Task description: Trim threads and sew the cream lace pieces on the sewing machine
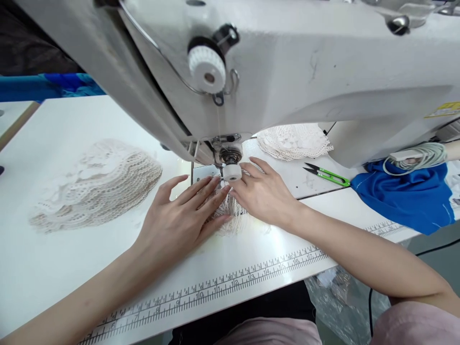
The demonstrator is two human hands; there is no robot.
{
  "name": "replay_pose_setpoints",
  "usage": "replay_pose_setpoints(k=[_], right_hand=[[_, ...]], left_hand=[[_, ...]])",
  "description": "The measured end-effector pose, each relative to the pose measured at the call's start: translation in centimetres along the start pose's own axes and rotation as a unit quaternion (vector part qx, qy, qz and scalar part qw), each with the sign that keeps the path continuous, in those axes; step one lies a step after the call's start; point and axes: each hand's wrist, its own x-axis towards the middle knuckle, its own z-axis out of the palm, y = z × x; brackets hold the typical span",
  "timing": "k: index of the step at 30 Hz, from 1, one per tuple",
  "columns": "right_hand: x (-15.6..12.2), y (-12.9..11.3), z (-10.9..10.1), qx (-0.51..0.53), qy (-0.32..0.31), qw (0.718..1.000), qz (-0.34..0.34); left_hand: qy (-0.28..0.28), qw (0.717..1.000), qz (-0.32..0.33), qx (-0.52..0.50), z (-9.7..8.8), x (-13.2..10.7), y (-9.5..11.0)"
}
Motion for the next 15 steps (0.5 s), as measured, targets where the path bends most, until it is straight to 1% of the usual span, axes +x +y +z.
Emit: replay_pose_setpoints(k=[3, 6, 10, 13, 15], right_hand=[[-0.05, 0.03, 0.01, 0.007, -0.008, 1.0, 0.002], [-0.03, 0.07, 0.09, 0.007, -0.016, 1.0, 0.005], [0.01, 0.12, 0.1, 0.0, -0.007, 1.0, 0.007], [-0.12, 0.07, -0.23, 0.013, 0.022, 0.999, -0.022], [-0.32, -0.01, -0.62, 0.038, 0.045, 0.997, -0.057]], left_hand=[[0.003, 1.0, -0.006, 0.002, 0.25, -0.02, -0.05], [-0.005, 1.0, -0.014, -0.003, 0.41, 0.04, -0.1], [-0.011, 1.0, -0.021, -0.01, 0.31, 0.11, -0.08], [0.011, 1.0, -0.011, -0.013, -0.14, -0.12, -0.19], [0.031, 0.999, 0.027, -0.031, -0.52, -0.45, -0.39]])
